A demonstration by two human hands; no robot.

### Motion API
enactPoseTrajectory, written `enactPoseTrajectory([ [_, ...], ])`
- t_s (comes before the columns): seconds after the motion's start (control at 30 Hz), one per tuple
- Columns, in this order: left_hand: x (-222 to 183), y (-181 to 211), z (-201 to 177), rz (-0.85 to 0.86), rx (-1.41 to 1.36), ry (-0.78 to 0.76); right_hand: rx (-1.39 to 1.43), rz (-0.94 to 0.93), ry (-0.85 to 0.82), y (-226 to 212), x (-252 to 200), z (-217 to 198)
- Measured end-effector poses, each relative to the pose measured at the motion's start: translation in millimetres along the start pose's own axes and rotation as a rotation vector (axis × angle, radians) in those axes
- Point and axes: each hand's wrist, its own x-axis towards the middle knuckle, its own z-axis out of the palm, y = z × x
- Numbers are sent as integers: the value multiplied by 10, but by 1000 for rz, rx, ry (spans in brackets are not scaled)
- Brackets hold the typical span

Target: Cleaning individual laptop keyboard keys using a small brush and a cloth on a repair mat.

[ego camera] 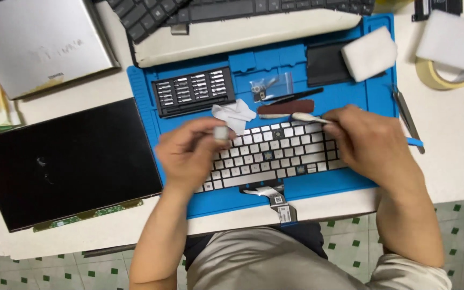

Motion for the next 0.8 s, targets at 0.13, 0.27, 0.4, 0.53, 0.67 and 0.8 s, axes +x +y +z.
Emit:
enactPoseTrajectory([
  [0.13,97,71,-154,59,-39,-5,63,-54,48,-40,-72,168],
  [0.27,105,-2,-244,71,-1,-29,-23,-69,145,-73,-45,222],
  [0.4,65,-301,-300,115,-15,61,-54,-58,133,-102,-37,245],
  [0.53,63,-350,-272,124,-7,107,-36,-73,112,-101,1,270],
  [0.67,68,-367,-280,149,18,131,-89,-51,112,-39,-13,303],
  [0.8,62,-331,-257,167,45,135,-74,-37,58,-141,3,316],
])
